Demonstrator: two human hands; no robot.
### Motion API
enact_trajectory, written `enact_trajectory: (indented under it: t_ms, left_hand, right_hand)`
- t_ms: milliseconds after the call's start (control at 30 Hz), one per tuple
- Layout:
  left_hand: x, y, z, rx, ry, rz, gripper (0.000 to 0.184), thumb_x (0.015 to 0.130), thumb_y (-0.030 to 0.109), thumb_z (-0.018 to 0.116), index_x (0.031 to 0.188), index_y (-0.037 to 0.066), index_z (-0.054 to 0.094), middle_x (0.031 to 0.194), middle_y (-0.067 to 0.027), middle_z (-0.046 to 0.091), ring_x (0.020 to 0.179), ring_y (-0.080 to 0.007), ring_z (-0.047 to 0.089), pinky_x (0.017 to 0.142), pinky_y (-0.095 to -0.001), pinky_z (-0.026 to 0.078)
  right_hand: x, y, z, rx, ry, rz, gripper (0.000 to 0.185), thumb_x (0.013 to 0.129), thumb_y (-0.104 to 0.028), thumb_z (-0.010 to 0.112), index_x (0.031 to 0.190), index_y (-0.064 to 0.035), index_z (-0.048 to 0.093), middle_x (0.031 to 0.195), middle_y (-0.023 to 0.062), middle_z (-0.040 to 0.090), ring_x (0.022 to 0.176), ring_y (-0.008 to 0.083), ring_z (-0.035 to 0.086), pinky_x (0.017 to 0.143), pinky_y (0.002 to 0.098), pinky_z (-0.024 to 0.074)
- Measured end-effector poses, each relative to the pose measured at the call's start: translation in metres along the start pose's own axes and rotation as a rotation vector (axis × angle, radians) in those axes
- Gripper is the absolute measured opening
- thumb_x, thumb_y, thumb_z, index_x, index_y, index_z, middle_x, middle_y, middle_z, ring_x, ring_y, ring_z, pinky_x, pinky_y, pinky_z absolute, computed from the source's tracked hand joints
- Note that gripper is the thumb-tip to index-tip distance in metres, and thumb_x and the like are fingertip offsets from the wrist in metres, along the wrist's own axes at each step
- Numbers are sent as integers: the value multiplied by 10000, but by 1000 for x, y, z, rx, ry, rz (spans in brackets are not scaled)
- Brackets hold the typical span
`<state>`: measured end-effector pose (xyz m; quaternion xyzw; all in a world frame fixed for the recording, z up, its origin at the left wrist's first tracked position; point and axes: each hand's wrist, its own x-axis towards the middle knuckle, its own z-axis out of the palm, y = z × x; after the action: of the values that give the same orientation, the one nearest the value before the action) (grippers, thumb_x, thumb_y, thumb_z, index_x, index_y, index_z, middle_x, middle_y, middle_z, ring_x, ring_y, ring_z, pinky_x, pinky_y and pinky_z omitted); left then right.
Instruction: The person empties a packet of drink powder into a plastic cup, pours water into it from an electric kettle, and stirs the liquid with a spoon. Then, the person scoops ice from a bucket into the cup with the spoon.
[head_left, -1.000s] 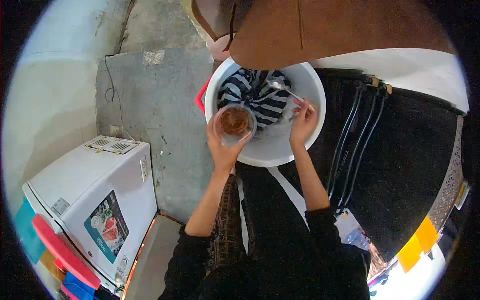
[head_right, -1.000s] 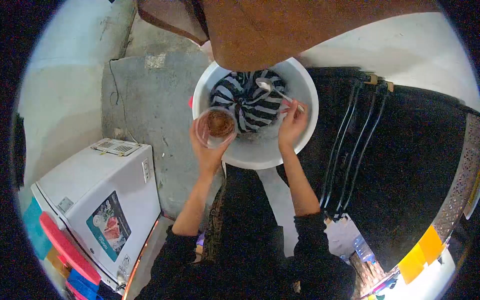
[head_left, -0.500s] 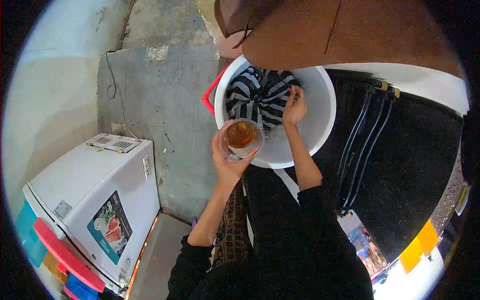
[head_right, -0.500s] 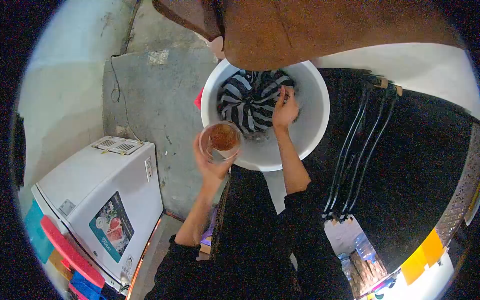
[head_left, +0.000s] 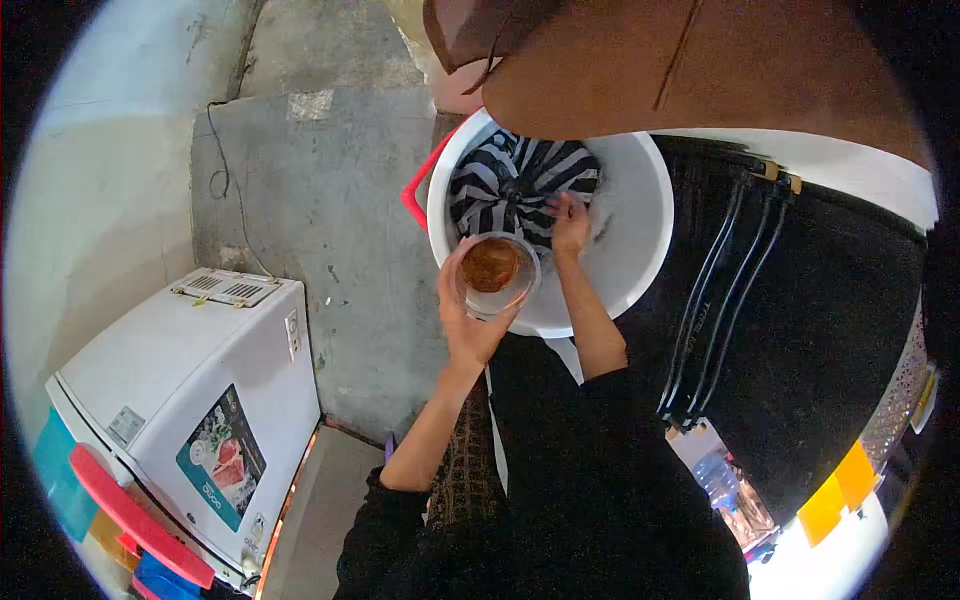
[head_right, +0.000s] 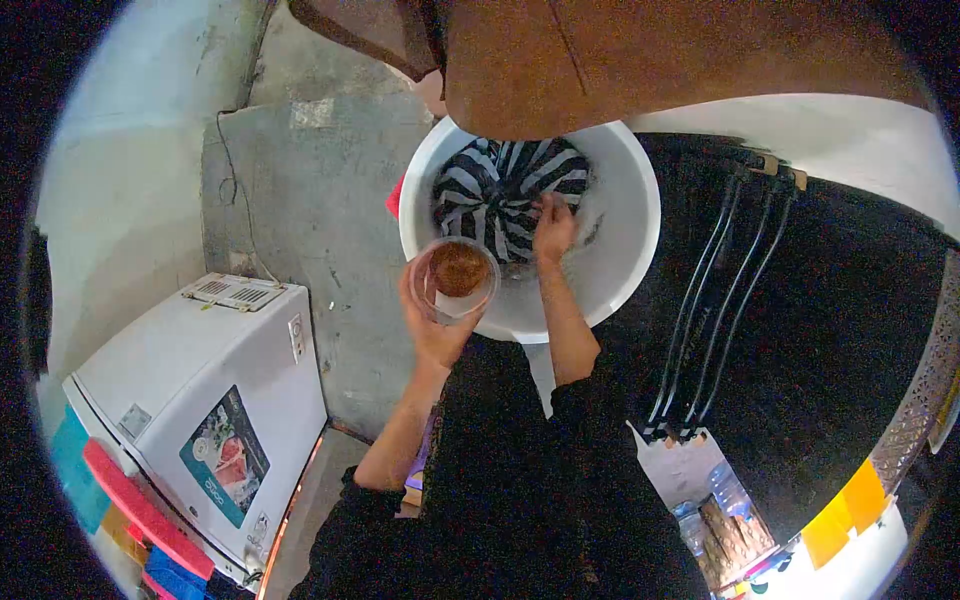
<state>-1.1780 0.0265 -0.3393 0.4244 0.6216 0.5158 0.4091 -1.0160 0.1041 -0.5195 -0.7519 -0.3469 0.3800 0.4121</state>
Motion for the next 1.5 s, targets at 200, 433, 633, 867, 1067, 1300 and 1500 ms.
enact_trajectory:
  t_ms: [200,433,633,867,1067,1300,1500]
  left_hand:
    - [-6,-2,3,-45,4,-38,898,593,81,836,1310,24,298,1316,-159,416,1232,-274,424,1059,-413,325]
    - [-6,1,2,-54,-2,3,839,625,54,813,1304,10,323,1335,-179,406,1231,-282,430,1058,-410,330]
    - [-7,-1,1,-35,-34,-45,941,573,61,841,1316,29,265,1316,-151,410,1229,-270,420,1064,-422,323]
    - [-3,-12,5,6,-66,4,937,586,92,845,1324,25,271,1335,-141,403,1234,-268,417,1065,-427,320]
    - [13,-7,17,-12,-69,-5,792,600,41,791,1284,-12,393,1301,-148,463,1246,-278,423,1071,-368,299]
    - [22,-18,24,50,-96,-51,816,592,6,782,1307,5,389,1297,-139,438,1247,-266,414,1067,-359,306]
    - [23,-23,28,-39,-102,-32,808,592,6,784,1299,10,394,1275,-143,452,1202,-257,454,1036,-357,349]
  right_hand:
    - [-13,11,15,210,-101,286,380,905,-380,561,1027,-22,604,904,80,691,760,130,653,515,242,459]
    - [-6,8,1,363,-78,418,406,890,-359,594,1055,12,587,911,109,680,776,162,661,533,254,495]
    - [4,4,-10,355,-60,433,376,902,-338,581,1052,7,590,920,108,680,783,164,661,555,274,515]
    - [10,-34,-45,236,-57,323,330,920,-313,553,1026,-5,603,897,104,683,773,163,663,521,260,517]
    - [9,-79,-83,137,-114,244,343,930,-332,530,1031,-15,614,891,109,686,776,143,663,496,255,500]
    - [-10,-149,-121,28,-134,103,321,939,-312,520,1008,-20,631,864,95,692,747,124,664,451,208,417]
    - [-43,-191,-135,18,-199,1,293,939,-285,525,969,-19,645,842,85,696,727,101,651,460,195,408]
